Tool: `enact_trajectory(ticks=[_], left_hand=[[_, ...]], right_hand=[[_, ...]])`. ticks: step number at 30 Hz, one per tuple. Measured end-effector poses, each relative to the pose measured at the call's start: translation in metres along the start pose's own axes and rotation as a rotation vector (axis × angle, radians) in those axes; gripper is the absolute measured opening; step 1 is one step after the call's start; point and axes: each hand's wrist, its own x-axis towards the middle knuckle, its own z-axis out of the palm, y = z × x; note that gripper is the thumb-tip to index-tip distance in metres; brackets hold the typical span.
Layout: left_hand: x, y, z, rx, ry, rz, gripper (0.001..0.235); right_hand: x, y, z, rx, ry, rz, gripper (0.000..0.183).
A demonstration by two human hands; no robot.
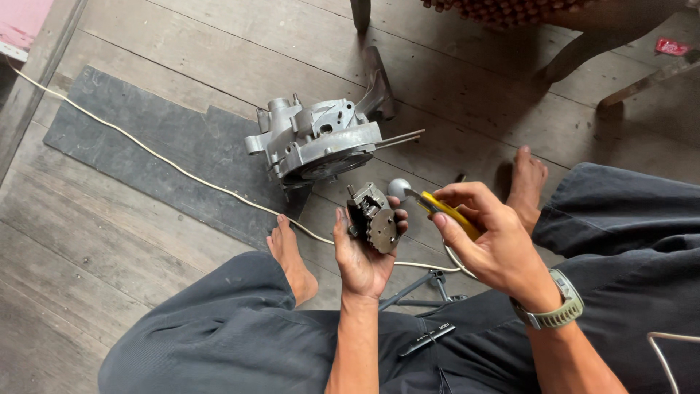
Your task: The person cleans a small mechanical part using a yellow brush and a yellow utility knife. They scrub various surfaces of the part and scrape specific areas while sitting on the floor.
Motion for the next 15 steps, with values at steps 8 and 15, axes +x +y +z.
enact_trajectory(ticks=[8, 15], left_hand=[[-0.007, 0.002, 0.003, 0.070, 0.001, 0.051, 0.055], [-0.017, 0.007, 0.013, 0.062, -0.087, 0.041, 0.061]], right_hand=[[0.005, -0.026, -0.005, -0.128, -0.036, -0.154, 0.038], [0.000, -0.038, -0.004, -0.017, 0.062, -0.133, 0.024]])
